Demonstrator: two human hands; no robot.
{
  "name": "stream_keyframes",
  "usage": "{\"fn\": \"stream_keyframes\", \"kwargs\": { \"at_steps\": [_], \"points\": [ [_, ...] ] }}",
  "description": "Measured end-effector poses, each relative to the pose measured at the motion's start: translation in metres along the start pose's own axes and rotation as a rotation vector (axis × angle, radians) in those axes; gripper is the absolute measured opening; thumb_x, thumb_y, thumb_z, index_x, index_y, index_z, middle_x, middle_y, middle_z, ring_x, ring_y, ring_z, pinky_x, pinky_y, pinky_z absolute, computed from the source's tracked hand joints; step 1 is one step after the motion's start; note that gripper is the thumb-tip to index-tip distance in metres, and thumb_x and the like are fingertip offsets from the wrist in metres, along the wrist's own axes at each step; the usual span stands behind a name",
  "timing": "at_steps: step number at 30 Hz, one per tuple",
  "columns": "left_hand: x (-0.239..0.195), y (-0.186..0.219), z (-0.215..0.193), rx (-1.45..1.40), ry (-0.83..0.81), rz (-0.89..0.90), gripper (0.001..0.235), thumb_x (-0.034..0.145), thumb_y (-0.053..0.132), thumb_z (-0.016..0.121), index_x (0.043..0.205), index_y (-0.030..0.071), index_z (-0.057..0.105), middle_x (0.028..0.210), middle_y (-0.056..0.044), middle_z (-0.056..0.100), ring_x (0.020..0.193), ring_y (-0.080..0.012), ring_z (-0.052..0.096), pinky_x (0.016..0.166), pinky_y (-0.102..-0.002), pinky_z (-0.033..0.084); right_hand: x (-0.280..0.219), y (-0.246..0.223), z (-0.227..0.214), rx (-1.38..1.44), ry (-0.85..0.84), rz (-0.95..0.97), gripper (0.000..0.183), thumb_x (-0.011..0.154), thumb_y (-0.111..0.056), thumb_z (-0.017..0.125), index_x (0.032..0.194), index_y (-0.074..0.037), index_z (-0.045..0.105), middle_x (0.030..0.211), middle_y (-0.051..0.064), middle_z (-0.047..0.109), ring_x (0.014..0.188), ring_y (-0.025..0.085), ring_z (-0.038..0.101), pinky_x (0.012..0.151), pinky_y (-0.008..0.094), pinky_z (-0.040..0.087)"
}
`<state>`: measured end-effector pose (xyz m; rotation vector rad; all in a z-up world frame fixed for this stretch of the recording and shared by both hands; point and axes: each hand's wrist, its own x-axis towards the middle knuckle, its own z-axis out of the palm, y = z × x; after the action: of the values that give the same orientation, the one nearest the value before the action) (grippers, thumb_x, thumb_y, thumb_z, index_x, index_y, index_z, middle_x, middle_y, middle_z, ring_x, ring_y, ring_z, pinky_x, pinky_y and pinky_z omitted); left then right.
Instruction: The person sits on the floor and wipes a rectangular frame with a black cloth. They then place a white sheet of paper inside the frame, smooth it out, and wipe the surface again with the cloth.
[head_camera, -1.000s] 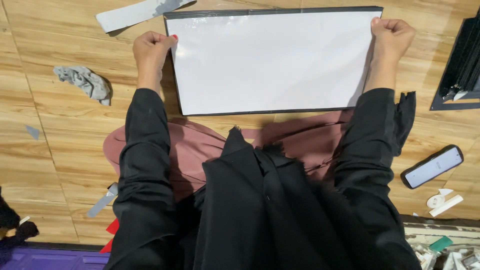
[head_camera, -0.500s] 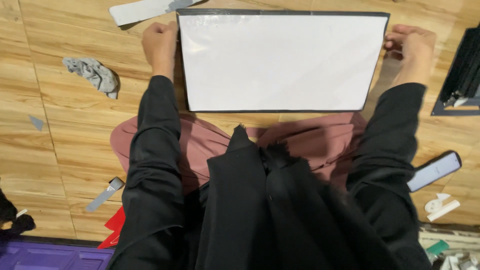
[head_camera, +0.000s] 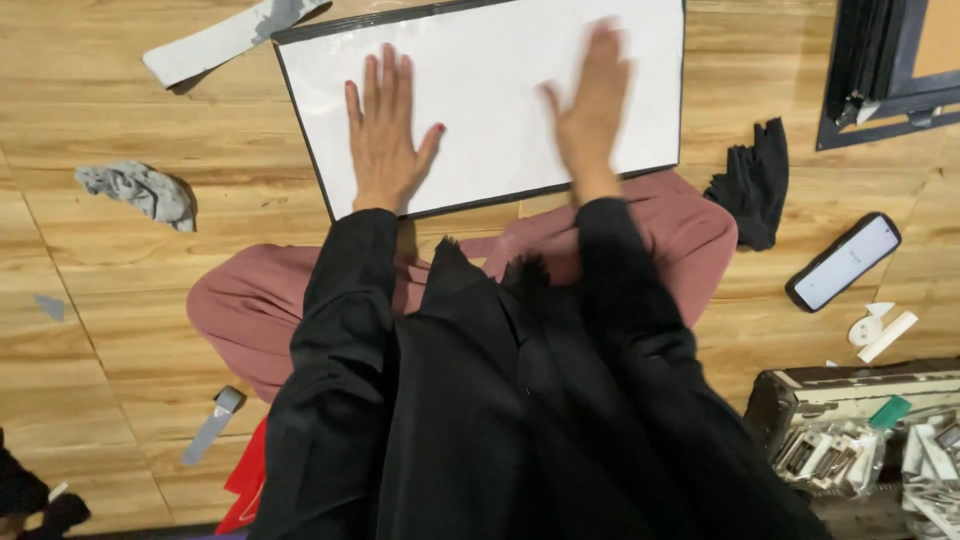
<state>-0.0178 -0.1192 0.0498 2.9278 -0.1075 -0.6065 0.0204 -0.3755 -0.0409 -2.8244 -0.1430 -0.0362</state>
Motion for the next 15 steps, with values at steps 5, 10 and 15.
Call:
{"fn": "stream_keyframes", "kwargs": {
  "at_steps": [5, 10, 15],
  "points": [
    [-0.009, -0.024, 0.010, -0.101, 0.127, -0.137, 0.071, 0.102, 0.046, 0.039, 0.145, 0.006, -0.001, 0.148, -0.012, -0.008, 0.139, -0.0247, -0.006, 0.114, -0.045, -0.002, -0.004, 0.040, -0.040, 0.004, 0.015, 0.144, 0.063, 0.106, -0.046, 0.033, 0.145, -0.011, -0.001, 0.152, 0.008, 0.000, 0.143, 0.026, 0.003, 0.118, 0.043, 0.006],
    [-0.005, -0.057, 0.045, -0.175, 0.353, -0.097, 0.074, 0.098, 0.043, 0.045, 0.145, 0.004, 0.004, 0.150, -0.013, -0.003, 0.141, -0.0273, 0.001, 0.116, -0.047, 0.005, 0.007, 0.074, -0.012, -0.139, 0.056, 0.166, 0.067, 0.101, -0.049, 0.029, 0.143, -0.001, 0.009, 0.149, 0.016, 0.007, 0.140, 0.030, 0.008, 0.116, 0.039, 0.006],
    [-0.009, -0.051, 0.045, 0.074, 0.344, -0.684, 0.089, 0.107, 0.068, 0.035, 0.145, -0.002, -0.005, 0.151, -0.018, -0.008, 0.142, -0.0295, -0.008, 0.116, -0.050, -0.003, -0.002, 0.079, -0.023, -0.424, 0.189, 0.641, 0.071, 0.102, -0.060, 0.024, 0.146, -0.007, 0.005, 0.152, 0.007, 0.003, 0.144, 0.020, 0.006, 0.117, 0.038, 0.003]
  ]
}}
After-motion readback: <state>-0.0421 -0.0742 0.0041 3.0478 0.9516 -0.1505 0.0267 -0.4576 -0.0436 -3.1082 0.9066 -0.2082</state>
